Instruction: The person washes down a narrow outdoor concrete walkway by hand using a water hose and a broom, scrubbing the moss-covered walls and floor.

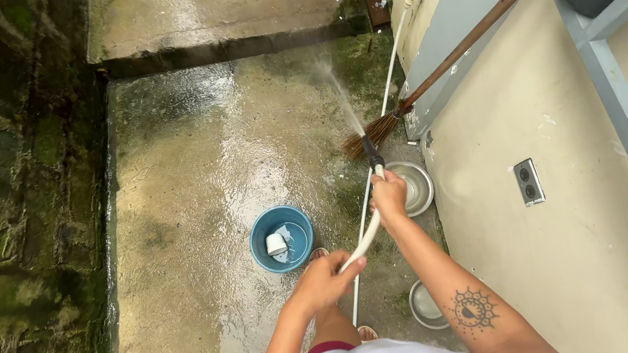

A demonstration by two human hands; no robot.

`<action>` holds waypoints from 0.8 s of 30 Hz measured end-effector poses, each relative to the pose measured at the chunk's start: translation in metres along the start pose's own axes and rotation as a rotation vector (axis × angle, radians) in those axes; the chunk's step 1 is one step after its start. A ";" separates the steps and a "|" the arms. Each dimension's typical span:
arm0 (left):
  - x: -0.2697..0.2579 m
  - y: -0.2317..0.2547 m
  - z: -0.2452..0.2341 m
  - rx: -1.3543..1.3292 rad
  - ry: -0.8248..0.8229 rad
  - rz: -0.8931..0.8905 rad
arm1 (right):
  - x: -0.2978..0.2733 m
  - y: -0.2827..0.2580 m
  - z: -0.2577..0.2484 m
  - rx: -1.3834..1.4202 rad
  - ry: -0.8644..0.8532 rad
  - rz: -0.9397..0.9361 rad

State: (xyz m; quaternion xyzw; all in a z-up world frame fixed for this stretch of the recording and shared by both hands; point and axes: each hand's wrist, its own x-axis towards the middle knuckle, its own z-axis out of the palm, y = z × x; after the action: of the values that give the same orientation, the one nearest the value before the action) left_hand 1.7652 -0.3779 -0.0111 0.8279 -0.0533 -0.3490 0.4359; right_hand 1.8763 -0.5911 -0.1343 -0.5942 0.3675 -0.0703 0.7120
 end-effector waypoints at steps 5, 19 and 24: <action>0.119 0.002 -0.027 -0.079 0.127 0.336 | 0.020 -0.020 0.069 -0.167 0.063 0.046; 0.203 0.036 -0.132 -0.052 0.205 -0.200 | 0.392 -0.160 -0.079 -2.378 0.175 -0.742; 0.265 0.060 -0.166 0.041 0.297 -0.286 | 0.468 -0.220 -0.077 -2.840 -0.089 -0.237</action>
State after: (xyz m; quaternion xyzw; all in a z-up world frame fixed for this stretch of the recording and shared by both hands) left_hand 2.0803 -0.4054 -0.0435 0.8781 0.1226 -0.2802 0.3680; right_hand 2.2405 -0.9658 -0.1447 -0.8201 0.0518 0.3119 -0.4770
